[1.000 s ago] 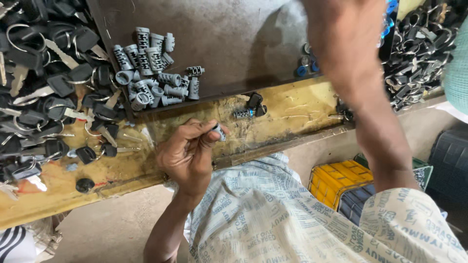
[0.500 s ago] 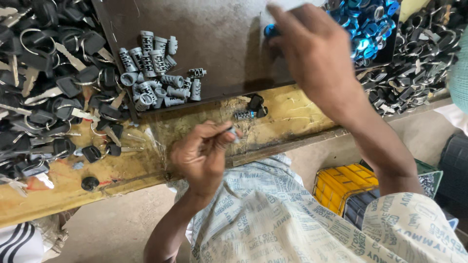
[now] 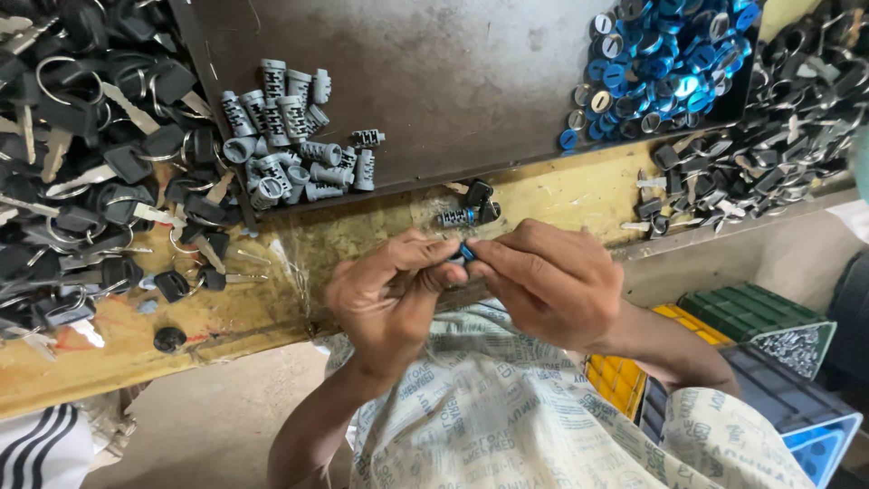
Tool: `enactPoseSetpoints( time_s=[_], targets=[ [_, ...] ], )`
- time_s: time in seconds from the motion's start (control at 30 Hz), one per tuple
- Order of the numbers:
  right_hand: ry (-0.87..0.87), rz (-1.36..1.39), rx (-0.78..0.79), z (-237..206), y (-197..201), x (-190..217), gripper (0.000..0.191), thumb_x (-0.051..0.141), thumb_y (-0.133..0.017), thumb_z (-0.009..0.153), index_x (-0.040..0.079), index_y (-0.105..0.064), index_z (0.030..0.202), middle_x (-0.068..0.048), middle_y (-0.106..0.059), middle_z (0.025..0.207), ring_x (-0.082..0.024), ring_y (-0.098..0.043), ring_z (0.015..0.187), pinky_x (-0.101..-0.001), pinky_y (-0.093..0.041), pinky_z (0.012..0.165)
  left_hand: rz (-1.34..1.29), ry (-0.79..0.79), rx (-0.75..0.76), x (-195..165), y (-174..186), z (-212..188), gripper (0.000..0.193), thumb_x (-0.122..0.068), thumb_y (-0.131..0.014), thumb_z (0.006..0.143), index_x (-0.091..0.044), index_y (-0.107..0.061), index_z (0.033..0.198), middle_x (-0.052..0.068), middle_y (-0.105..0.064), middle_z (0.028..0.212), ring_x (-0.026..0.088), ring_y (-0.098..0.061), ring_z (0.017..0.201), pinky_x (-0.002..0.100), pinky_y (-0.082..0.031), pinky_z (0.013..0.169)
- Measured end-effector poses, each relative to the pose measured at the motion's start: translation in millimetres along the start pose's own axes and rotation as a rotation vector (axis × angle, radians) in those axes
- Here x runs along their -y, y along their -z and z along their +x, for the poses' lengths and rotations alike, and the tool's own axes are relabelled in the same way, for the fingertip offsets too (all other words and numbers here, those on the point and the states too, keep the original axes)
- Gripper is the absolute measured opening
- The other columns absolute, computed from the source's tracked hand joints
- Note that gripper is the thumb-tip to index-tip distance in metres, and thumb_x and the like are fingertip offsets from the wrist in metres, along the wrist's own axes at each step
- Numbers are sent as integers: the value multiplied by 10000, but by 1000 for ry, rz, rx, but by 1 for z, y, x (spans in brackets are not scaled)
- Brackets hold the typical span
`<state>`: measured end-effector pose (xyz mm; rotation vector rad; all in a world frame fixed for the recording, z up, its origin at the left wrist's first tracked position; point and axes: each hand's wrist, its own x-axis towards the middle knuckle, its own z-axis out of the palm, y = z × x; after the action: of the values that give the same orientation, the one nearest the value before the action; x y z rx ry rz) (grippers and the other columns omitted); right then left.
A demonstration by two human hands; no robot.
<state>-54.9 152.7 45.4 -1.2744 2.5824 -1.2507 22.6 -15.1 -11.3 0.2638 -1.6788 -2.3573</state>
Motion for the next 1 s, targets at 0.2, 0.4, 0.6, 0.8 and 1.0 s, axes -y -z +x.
enactPoseSetpoints(
  time_s=[0.2, 0.4, 0.6, 0.8, 1.0],
  targets=[
    [98, 370, 174, -18, -2, -11, 272, -4, -783, 884, -118, -715, 1121, -123, -706, 856, -155, -702, 661, -289, -538, 514, -446, 458, 318, -4, 30, 8, 134, 1, -811, 894, 10, -678, 906, 130, -752, 874, 163, -752, 778, 294, -651, 676],
    [164, 129, 95, -45, -12, -6, 440, 146, -883, 902, -113, -651, 1172, -52, -616, 809, -147, -629, 618, -301, -511, 505, -297, 531, 392, 3, 27, -6, 231, -134, -819, 888, 9, -717, 1038, 73, -725, 841, 93, -653, 690, 212, -522, 577],
    [535, -111, -204, -36, -34, -18, 261, -69, -794, 919, -158, -689, 1140, -64, -647, 801, -63, -609, 584, -257, -444, 420, -232, 199, 54, -6, -10, -32, 242, -246, -713, 1059, -15, -784, 1063, 39, -705, 853, 24, -548, 622, 172, -413, 519],
    [-375, 249, -46, -28, -7, -12, 120, 55, -726, 976, 99, -772, 874, -20, -766, 811, -72, -624, 526, -263, -451, 425, 319, -167, -280, 8, 14, -51, 198, -203, -627, 1104, -46, -743, 1079, 56, -734, 931, 64, -595, 653, 177, -436, 500],
    [-364, -456, 3, 0, -25, -9, 371, 296, -850, 847, -34, -748, 982, -203, -694, 982, -319, -634, 844, -394, -531, 647, 358, -179, -375, 6, 27, -33, 308, -263, -646, 1116, 32, -730, 1139, 82, -687, 979, 60, -590, 623, 187, -400, 513]
  ],
)
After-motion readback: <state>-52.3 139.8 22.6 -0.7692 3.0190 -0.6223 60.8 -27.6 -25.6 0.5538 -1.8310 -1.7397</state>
